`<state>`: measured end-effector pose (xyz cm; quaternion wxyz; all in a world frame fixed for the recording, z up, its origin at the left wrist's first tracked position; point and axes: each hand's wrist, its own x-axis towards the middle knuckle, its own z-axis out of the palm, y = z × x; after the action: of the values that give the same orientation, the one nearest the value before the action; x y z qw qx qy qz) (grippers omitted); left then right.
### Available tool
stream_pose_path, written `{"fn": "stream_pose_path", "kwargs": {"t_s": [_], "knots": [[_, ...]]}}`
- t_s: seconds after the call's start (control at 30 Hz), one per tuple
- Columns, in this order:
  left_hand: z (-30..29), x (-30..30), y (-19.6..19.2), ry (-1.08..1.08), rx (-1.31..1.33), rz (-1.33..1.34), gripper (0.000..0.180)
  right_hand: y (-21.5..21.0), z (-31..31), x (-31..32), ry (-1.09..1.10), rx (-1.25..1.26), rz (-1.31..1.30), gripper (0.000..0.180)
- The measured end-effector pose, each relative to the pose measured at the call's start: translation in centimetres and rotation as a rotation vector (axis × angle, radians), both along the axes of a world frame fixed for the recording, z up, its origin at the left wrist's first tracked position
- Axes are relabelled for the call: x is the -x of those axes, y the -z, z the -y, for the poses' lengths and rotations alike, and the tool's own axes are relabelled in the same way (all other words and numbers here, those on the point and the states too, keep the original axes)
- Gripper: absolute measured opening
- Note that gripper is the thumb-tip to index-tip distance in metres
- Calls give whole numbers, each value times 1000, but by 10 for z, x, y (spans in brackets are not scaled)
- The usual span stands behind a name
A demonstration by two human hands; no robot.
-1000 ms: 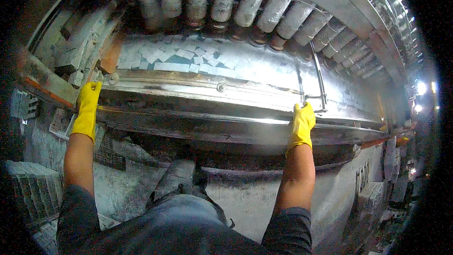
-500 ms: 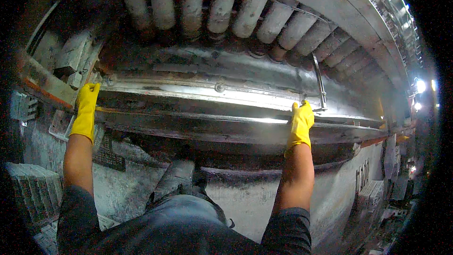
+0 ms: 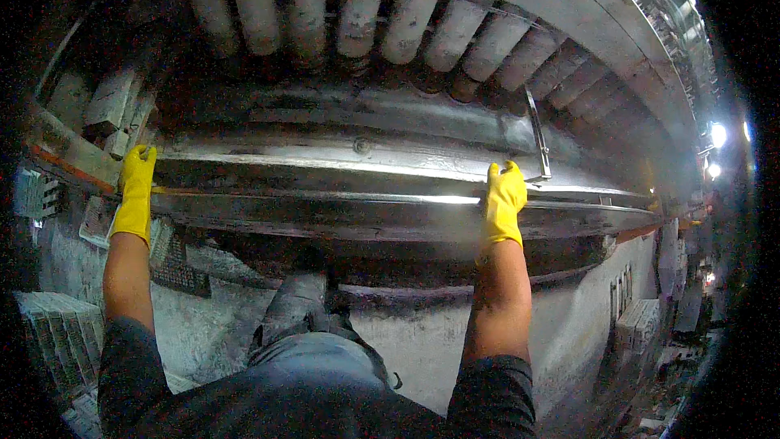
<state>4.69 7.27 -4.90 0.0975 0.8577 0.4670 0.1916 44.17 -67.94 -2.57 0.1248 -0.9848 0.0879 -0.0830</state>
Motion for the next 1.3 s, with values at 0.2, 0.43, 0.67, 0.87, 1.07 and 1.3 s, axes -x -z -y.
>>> {"fn": "stream_pose_path", "kwargs": {"t_s": [0.2, 0.43, 0.67, 0.87, 1.07, 1.3], "knots": [[-10, 1, 7, -7, -119, -35, 56, -2, -4, 4, -19, 18, 51, 59], [-11, 3, 5, -7, -147, -66, 61, 5, -4, -1, -10, 8, 82, 57], [24, -10, -27, -22, -85, -213, 58, -8, -8, 4, -12, -66, 31, 60], [19, -18, -29, -29, 70, -494, 53, -4, -7, 4, -48, -131, 61, 61], [40, -19, -38, 159, 13, -475, 50, -34, -19, 32, -261, -176, 3, 57], [62, -25, -53, 448, 50, -351, 47, 0, 19, 39, -742, -50, 308, 30]]}}
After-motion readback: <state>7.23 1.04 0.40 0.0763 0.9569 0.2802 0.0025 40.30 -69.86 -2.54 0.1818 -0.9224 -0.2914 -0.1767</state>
